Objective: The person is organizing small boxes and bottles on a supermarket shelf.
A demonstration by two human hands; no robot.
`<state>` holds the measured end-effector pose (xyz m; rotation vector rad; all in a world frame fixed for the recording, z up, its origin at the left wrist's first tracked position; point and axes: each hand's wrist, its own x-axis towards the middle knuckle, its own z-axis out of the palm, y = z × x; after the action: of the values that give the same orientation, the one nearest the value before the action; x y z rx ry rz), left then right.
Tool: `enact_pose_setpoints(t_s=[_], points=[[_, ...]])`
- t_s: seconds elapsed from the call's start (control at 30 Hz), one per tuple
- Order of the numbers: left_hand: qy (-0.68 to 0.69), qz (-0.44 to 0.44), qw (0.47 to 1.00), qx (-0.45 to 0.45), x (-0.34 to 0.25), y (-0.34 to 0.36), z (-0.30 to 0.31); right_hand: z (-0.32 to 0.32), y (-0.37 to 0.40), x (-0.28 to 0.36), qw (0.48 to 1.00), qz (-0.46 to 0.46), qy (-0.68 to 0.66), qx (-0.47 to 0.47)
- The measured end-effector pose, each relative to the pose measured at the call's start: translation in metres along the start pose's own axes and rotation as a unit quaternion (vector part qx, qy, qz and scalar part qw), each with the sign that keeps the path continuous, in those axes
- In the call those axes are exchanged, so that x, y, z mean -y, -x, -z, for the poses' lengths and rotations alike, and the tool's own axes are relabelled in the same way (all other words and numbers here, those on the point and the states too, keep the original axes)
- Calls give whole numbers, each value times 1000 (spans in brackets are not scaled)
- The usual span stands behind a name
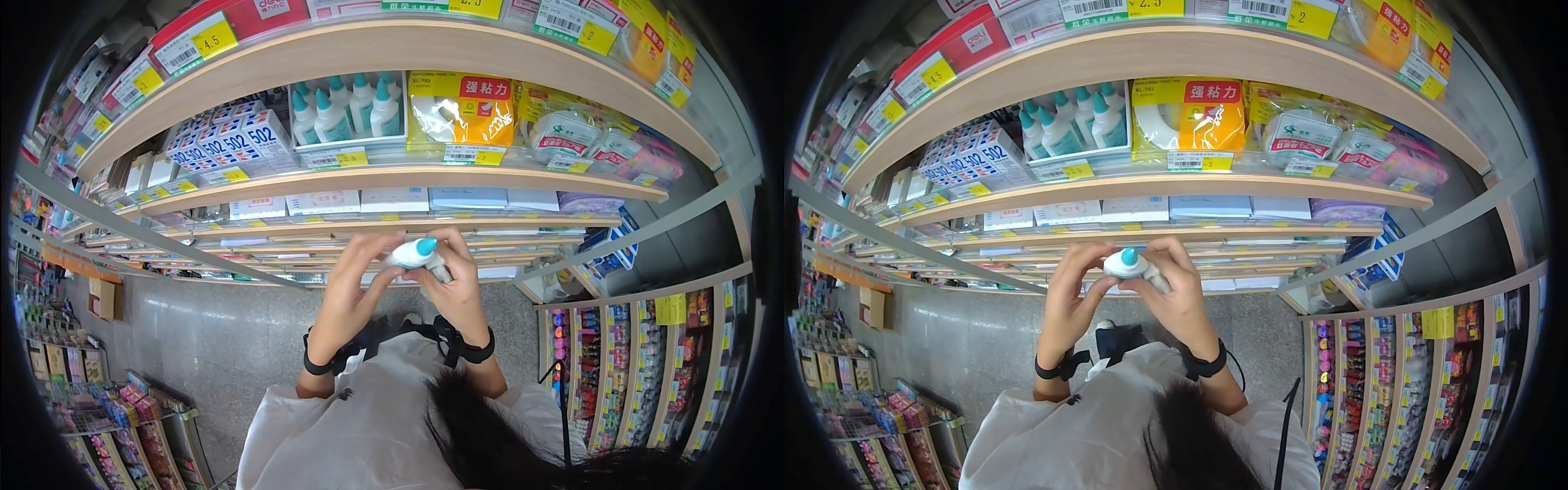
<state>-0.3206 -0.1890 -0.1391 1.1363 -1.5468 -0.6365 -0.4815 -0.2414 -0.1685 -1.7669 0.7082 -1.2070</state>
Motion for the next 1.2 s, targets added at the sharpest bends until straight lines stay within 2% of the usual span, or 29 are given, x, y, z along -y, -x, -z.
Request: enact_pose_setpoints(t_s=[0.03, 0.1, 0.17, 0.2, 0.27, 0.4, 0.57, 0.63, 0.77, 0.9, 1.2], points=[[-85, -58, 995, -6, -1, -3, 2, -3, -2, 6, 999, 5, 31, -30], [-100, -70, 992, -35, -7, -5, 4, -10, -7, 12, 996, 10, 62, -60], [-114, -83, 988, -64, -8, -9, 6, -17, -14, 15, 982, 105, 81, -137], [-124, -120, 980, -102, -7, -13, 7, -21, -20, 18, 982, 107, 80, -137], [-159, -173, 960, -154, -6, -23, 13, -30, -36, 25, 958, 182, 96, -201], [-196, -207, 931, -227, -4, -47, 27, -45, -72, 27, 931, 264, 124, -219], [-179, -213, 923, -266, 13, -73, 35, -60, -107, 11, 928, 272, 123, -223], [-153, -199, 922, -295, 22, -80, 33, -61, -112, 9, 931, 246, 158, -220], [-199, -187, 922, -274, 30, -84, 34, -59, -115, 6, 934, 221, 185, -213], [-242, -194, 904, -294, 27, -89, 30, -57, -118, 2, 938, 219, 176, -205], [-207, -155, 923, -286, 29, -98, 24, -57, -124, 2, 931, 211, 201, -221]])
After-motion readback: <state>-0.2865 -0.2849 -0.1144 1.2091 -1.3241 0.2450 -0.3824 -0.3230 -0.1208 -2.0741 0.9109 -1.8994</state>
